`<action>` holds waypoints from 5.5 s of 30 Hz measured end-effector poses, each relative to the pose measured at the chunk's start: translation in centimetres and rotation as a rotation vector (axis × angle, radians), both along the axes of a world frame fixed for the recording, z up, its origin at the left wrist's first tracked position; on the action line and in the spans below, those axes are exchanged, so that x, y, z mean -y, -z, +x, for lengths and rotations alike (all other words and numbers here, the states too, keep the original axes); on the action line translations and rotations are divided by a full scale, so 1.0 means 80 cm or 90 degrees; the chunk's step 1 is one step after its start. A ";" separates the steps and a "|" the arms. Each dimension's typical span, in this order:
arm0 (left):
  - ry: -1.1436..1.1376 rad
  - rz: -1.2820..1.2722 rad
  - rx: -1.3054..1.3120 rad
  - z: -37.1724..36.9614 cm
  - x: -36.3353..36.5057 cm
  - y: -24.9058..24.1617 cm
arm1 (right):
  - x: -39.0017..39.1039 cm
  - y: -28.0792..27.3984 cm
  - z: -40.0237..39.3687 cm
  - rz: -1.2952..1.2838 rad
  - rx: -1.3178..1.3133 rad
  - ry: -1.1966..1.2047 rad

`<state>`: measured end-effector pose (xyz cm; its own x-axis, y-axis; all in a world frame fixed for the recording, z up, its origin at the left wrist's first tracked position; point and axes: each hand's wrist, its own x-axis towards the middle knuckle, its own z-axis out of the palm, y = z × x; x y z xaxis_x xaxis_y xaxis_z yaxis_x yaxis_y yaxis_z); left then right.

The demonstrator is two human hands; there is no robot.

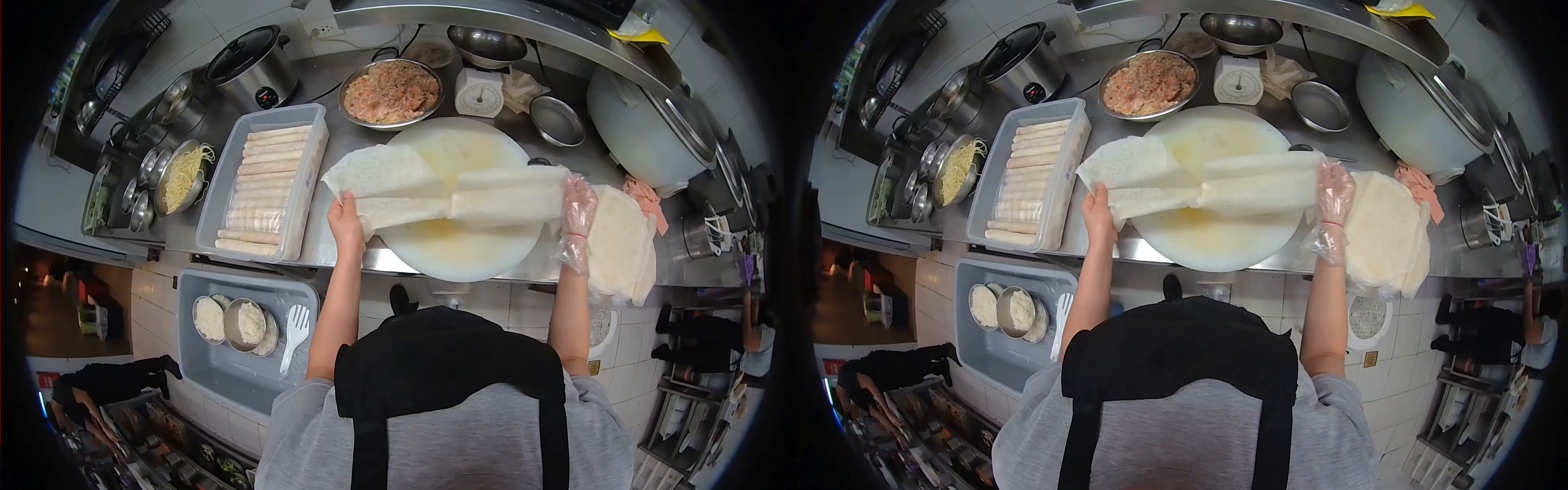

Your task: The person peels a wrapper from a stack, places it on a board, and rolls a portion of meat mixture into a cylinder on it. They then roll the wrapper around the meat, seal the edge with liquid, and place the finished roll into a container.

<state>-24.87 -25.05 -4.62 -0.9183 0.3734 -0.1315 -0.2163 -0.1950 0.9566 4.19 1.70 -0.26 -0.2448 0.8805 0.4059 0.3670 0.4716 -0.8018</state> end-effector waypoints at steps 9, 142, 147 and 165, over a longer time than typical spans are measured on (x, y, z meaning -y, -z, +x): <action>0.107 -0.041 0.049 0.014 -0.020 -0.013 | -0.090 -0.042 0.189 0.143 0.250 0.270; 0.301 -0.275 -0.649 0.072 0.005 -0.018 | 0.102 0.012 -0.135 0.018 0.368 -0.742; 0.423 -0.362 -0.712 0.070 0.008 -0.021 | 0.084 0.018 -0.146 -0.017 0.391 -0.807; 0.106 -0.061 -0.236 -0.073 -0.068 -0.006 | -0.026 -0.028 -0.439 0.142 0.509 -0.439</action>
